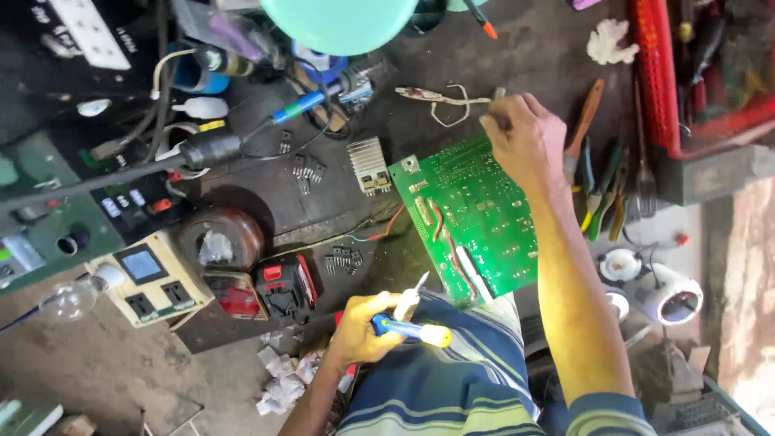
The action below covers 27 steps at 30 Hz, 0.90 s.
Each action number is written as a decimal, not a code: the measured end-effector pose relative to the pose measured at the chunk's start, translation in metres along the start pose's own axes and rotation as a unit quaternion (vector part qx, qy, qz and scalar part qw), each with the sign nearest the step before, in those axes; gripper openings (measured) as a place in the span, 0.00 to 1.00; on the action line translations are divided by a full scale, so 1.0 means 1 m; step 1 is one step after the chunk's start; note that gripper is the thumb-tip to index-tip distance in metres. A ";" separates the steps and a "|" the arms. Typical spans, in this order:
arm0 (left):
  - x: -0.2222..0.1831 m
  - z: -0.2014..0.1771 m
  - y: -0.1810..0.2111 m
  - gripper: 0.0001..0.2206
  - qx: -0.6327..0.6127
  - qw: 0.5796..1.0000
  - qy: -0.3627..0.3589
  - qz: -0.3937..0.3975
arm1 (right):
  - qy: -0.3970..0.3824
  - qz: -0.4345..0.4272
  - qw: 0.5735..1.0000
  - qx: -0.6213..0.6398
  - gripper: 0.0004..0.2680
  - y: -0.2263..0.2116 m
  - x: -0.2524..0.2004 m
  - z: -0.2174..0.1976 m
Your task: Desoldering components from a printed circuit board using a soldering iron and a manual desoldering pump.
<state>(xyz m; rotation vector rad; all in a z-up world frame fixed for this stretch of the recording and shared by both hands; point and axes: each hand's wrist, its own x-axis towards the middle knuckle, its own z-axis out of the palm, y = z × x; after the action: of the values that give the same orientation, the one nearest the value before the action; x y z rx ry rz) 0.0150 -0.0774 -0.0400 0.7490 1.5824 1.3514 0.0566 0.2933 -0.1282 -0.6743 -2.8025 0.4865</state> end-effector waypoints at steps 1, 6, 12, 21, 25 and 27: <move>-0.002 0.002 0.001 0.10 -0.022 1.000 -0.010 -0.010 | 0.033 0.013 0.999 0.011 0.05 0.001 -0.010 0.005; -0.003 0.005 -0.013 0.12 0.013 1.000 -0.022 0.014 | -0.081 0.010 0.995 -0.063 0.11 0.002 0.018 0.012; 0.009 0.007 -0.011 0.10 -0.011 0.995 -0.087 0.044 | -0.159 0.001 0.984 -0.077 0.09 0.008 0.044 0.037; 0.022 0.021 -0.018 0.12 0.098 0.978 -0.144 0.112 | -0.055 0.072 0.994 0.057 0.04 -0.010 -0.047 -0.075; 0.030 0.025 -0.015 0.10 0.096 0.974 -0.182 0.096 | -0.034 0.137 0.965 0.220 0.10 -0.056 -0.114 -0.122; 0.036 0.025 -0.005 0.12 0.083 0.979 -0.145 0.114 | -0.020 0.114 0.940 0.322 0.05 -0.048 -0.158 -0.094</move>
<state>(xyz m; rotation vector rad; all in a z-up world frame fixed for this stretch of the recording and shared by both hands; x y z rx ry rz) 0.0233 -0.0365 -0.0541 1.2043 1.4168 1.2130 0.2014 0.2032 -0.0447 -0.8256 -2.3667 1.3856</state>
